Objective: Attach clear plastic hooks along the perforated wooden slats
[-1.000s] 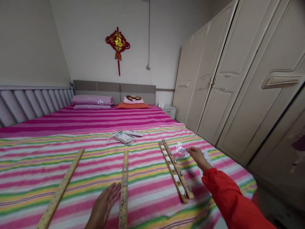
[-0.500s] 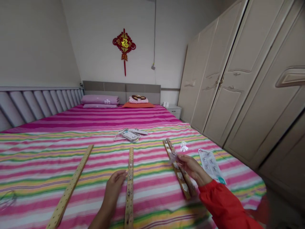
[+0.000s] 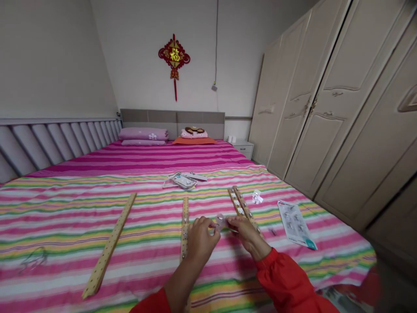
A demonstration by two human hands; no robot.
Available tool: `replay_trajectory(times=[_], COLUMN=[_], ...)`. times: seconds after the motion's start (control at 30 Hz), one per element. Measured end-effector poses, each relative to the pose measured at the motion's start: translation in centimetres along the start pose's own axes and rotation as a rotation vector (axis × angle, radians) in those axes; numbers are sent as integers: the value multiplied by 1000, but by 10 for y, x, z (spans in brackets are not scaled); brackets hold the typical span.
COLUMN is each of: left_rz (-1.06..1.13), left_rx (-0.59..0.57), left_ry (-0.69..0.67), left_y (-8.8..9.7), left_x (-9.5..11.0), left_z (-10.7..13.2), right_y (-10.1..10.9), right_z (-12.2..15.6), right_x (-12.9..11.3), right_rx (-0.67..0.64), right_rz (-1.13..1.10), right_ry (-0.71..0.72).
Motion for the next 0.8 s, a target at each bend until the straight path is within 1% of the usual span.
replay_trajectory(times=[0.13, 0.37, 0.47, 0.57, 0.67, 0.8], left_rz=[-78, -91, -100, -116, -97, -43], left_rx=[4, -56, -62, -49, -40, -58], left_ry=[-47, -163, -174, -152, -130, -129], left_y=[6, 18, 22, 27, 32, 39], left_x=[-1, -11, -16, -22, -25, -27], left_z=[5, 19, 23, 26, 29, 33], right_y=[-7, -12, -12, -11, -11, -11], right_z=[-6, -25, -35, -41, -42, -42], right_x=[10, 25, 30, 33, 35, 38], right_rx=[34, 88, 130, 188, 236, 265], right_rz=[5, 26, 57, 87, 121, 194], right_ry=[-23, -103, -106, -47, 64, 176])
Point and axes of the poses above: each hand's wrist, its own z-axis away from the middle knuckle, its own y-axis out of the back of the hand, x = y × z, the point moved 1 cm from there along -z, towards the middle knuckle, and after that the axes turned 5 degrees about z, right-handed, at the moved point
